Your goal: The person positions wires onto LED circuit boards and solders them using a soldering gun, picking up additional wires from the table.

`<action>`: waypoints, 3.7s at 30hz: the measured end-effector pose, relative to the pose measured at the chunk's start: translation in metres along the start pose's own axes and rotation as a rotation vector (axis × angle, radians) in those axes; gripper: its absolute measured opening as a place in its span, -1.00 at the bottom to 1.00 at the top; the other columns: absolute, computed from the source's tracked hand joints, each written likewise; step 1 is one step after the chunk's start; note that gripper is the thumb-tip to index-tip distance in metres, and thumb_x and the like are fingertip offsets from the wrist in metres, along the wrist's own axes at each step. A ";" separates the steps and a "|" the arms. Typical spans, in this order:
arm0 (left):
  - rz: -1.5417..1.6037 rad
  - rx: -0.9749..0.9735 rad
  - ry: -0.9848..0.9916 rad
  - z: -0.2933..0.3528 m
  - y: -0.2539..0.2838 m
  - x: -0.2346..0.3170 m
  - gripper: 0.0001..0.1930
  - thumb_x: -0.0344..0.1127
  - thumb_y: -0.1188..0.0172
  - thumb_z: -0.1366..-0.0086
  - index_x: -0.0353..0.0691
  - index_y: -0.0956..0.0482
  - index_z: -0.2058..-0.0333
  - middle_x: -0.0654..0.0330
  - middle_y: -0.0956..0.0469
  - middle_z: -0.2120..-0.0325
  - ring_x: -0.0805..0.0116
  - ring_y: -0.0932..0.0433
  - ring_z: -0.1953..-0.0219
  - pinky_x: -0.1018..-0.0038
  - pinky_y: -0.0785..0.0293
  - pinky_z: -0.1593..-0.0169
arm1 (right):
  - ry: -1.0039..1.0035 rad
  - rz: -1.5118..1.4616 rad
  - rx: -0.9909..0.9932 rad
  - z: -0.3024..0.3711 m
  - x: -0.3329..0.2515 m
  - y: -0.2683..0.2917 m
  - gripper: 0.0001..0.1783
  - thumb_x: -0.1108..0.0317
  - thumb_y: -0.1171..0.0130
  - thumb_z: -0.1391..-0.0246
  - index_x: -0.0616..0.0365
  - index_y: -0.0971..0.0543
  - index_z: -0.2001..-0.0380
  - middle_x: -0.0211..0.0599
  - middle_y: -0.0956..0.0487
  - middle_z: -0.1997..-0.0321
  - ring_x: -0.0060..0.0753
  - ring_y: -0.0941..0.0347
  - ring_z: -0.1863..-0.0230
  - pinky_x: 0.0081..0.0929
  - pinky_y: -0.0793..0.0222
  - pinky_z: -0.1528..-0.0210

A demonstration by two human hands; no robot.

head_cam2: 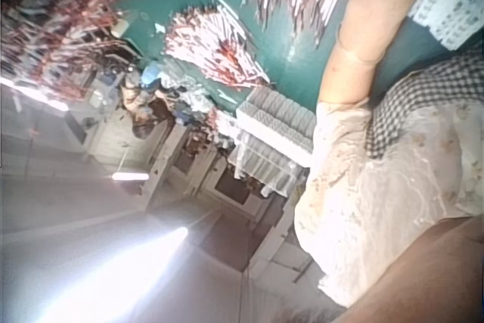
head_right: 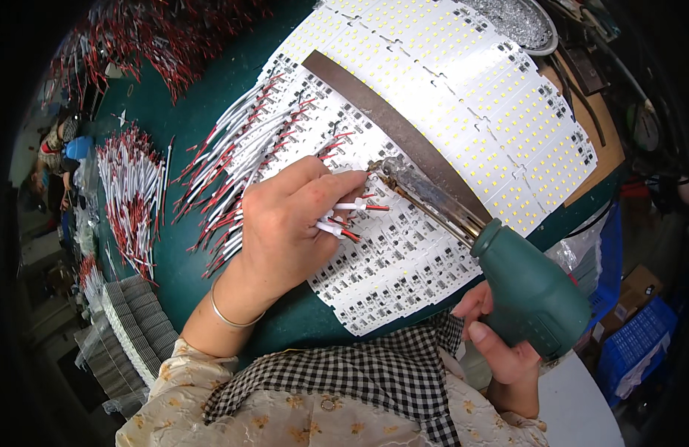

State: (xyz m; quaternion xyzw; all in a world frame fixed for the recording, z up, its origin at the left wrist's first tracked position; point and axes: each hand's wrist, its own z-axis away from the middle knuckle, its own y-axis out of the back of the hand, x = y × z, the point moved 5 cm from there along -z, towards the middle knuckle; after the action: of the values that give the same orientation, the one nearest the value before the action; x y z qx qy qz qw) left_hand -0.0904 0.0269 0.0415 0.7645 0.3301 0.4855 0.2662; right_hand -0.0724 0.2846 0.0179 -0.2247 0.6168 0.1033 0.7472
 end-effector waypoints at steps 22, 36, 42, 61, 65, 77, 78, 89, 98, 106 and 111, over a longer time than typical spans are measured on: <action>0.153 0.031 -0.073 0.003 -0.011 -0.009 -0.52 -0.69 -0.10 0.32 -0.22 -0.66 0.31 0.15 -0.53 0.58 0.33 -0.52 0.59 0.52 -0.41 0.55 | 0.018 -0.005 0.245 0.015 -0.009 0.008 -0.31 0.29 -0.31 0.10 0.55 -0.28 0.01 0.12 -0.51 0.29 -0.39 -0.45 0.64 -0.65 -0.35 0.70; 0.012 0.080 -0.226 0.009 -0.010 0.000 -0.50 -0.61 -0.21 0.31 -0.25 -0.62 0.23 0.16 -0.48 0.58 0.30 -0.48 0.60 0.46 -0.37 0.60 | -0.049 -0.011 0.129 0.016 0.000 0.002 -0.55 0.39 -0.26 0.06 0.42 -0.35 0.16 0.07 -0.47 0.28 -0.29 -0.51 0.42 -0.61 -0.40 0.63; -0.098 -0.008 -0.203 0.008 -0.011 0.009 -0.64 -0.52 -0.17 0.17 -0.35 -0.52 0.27 0.17 -0.37 0.55 0.28 -0.44 0.59 0.41 -0.39 0.55 | -0.080 0.053 0.160 0.017 0.000 -0.001 -0.56 0.39 -0.27 0.08 0.38 -0.35 0.18 0.03 -0.47 0.32 -0.31 -0.49 0.45 -0.62 -0.40 0.62; -0.073 -0.118 -0.111 -0.001 -0.008 0.012 -0.52 -0.63 -0.23 0.24 -0.31 -0.53 0.19 0.14 -0.43 0.47 0.22 -0.46 0.55 0.37 -0.43 0.49 | 0.075 -0.103 0.267 0.012 -0.011 0.016 -0.28 0.31 -0.33 0.12 0.59 -0.28 0.00 0.15 -0.52 0.34 -0.39 -0.45 0.63 -0.61 -0.37 0.65; -0.040 0.125 -0.113 -0.003 0.005 0.010 -0.53 -0.67 -0.19 0.18 -0.30 -0.51 0.18 0.11 -0.46 0.44 0.23 -0.48 0.52 0.39 -0.44 0.48 | 0.106 -0.126 0.226 0.009 -0.014 0.021 -0.30 0.34 -0.30 0.13 0.61 -0.28 -0.01 0.16 -0.52 0.32 -0.37 -0.45 0.63 -0.61 -0.38 0.64; -0.149 0.013 -0.052 -0.003 -0.006 0.002 -0.51 -0.65 -0.12 0.22 -0.17 -0.64 0.21 0.23 -0.42 0.58 0.36 -0.47 0.56 0.47 -0.36 0.58 | 0.115 -0.066 0.242 0.006 -0.013 0.017 -0.29 0.32 -0.24 0.13 0.58 -0.21 -0.01 0.13 -0.51 0.38 -0.43 -0.43 0.68 -0.62 -0.40 0.70; -0.114 0.016 -0.065 -0.003 -0.005 0.002 -0.42 -0.72 -0.08 0.31 -0.19 -0.66 0.20 0.19 -0.44 0.59 0.35 -0.45 0.60 0.48 -0.35 0.59 | 0.110 -0.065 0.248 0.006 -0.013 0.017 -0.28 0.32 -0.24 0.13 0.58 -0.21 -0.01 0.13 -0.51 0.38 -0.43 -0.42 0.69 -0.63 -0.40 0.70; -0.072 0.025 -0.040 -0.003 -0.006 0.000 -0.46 -0.73 -0.06 0.32 -0.21 -0.62 0.24 0.19 -0.36 0.60 0.33 -0.42 0.61 0.45 -0.34 0.60 | 0.061 -0.122 0.161 0.008 -0.008 0.020 -0.27 0.42 -0.31 0.13 0.58 -0.25 -0.07 0.16 -0.41 0.03 -0.17 -0.55 0.36 -0.56 -0.44 0.62; -0.064 0.031 0.037 -0.004 -0.010 0.003 -0.47 -0.76 -0.02 0.29 -0.24 -0.59 0.25 0.17 -0.32 0.57 0.30 -0.43 0.59 0.43 -0.37 0.57 | 0.036 -0.049 0.104 0.003 -0.009 0.012 -0.29 0.45 -0.25 0.10 0.53 -0.22 -0.11 0.12 -0.41 0.06 -0.17 -0.54 0.34 -0.55 -0.44 0.58; 0.001 0.029 0.054 -0.002 -0.012 0.000 -0.46 -0.76 -0.02 0.30 -0.24 -0.59 0.24 0.17 -0.31 0.58 0.29 -0.43 0.58 0.43 -0.37 0.55 | 0.051 -0.059 0.000 -0.005 -0.009 0.004 -0.52 0.50 -0.18 0.08 0.41 -0.33 0.05 0.06 -0.45 0.16 -0.22 -0.52 0.31 -0.56 -0.45 0.54; 0.009 0.020 0.059 -0.001 -0.011 0.000 -0.47 -0.76 -0.06 0.29 -0.26 -0.59 0.23 0.17 -0.32 0.58 0.32 -0.42 0.59 0.45 -0.36 0.55 | 0.002 -0.029 0.190 -0.006 -0.005 -0.001 -0.55 0.40 -0.23 0.06 0.43 -0.32 0.17 0.04 -0.46 0.31 -0.31 -0.50 0.45 -0.63 -0.40 0.65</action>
State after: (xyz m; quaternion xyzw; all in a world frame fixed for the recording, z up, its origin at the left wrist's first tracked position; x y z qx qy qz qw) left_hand -0.0941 0.0345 0.0340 0.7540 0.3393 0.5055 0.2465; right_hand -0.0782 0.2814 0.0224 -0.1618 0.6214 0.0335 0.7658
